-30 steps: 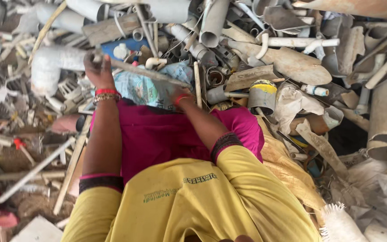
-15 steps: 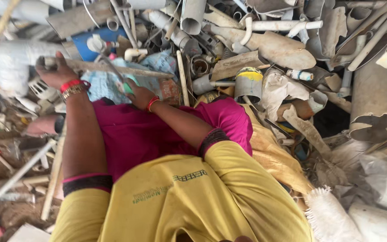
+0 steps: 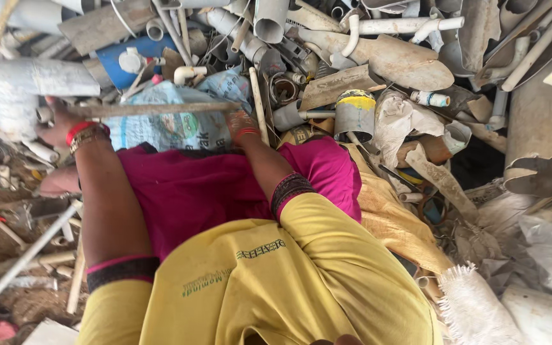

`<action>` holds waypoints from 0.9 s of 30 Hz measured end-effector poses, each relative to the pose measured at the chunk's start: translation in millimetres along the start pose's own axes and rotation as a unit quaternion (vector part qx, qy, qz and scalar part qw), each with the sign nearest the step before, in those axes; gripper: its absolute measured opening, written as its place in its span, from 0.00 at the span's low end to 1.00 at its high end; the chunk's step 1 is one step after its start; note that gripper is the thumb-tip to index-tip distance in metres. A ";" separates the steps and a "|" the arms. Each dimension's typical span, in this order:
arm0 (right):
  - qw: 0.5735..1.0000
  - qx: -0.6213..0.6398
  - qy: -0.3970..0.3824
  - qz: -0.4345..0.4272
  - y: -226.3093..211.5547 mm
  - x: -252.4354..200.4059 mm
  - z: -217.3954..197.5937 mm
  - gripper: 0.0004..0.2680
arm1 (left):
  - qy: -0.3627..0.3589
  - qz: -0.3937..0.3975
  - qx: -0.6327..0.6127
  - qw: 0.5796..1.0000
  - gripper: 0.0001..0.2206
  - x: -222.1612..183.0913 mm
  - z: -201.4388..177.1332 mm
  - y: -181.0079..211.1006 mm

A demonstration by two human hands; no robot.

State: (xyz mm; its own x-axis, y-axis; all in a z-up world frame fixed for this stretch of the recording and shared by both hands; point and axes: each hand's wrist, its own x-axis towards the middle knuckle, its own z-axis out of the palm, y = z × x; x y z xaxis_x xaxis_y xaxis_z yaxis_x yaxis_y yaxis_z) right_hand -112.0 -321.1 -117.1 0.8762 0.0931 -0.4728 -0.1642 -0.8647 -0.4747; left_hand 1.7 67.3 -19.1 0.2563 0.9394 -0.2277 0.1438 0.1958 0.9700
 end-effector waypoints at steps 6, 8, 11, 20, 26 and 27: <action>0.995 0.088 0.033 -0.039 -46.2 21.8 37.5 0.18 | 0.002 -0.011 -0.071 0.997 0.33 10.2 -3.1 -6.3; 0.996 0.024 0.040 -0.076 -42.1 26.1 44.1 0.12 | 0.015 0.045 -0.023 0.999 0.31 7.7 -1.6 -1.2; 0.981 -0.167 -0.101 -0.013 16.5 31.7 26.2 0.19 | 0.007 -0.046 -0.066 0.997 0.30 13.0 -2.7 -0.3; 0.980 0.068 -0.099 0.158 -7.6 12.5 38.3 0.21 | -0.014 -0.040 -0.095 0.995 0.26 13.8 -10.7 -1.3; 0.996 0.021 0.041 -0.079 -48.3 28.8 67.2 0.11 | -0.062 0.003 -0.051 0.997 0.23 15.4 -3.6 2.9; 0.993 0.015 0.042 -0.111 -71.4 29.2 70.6 0.11 | -0.081 0.086 -0.050 0.992 0.20 11.9 3.1 4.6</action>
State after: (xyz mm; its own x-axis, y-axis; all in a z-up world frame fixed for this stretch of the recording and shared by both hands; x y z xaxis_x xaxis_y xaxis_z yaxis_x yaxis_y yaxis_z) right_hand -106.7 -221.8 -149.4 0.9272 0.2367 -0.2905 0.0248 -0.8123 -0.5827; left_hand 8.4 78.4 -17.5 0.4210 0.9050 -0.0615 -0.0078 0.0714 0.9974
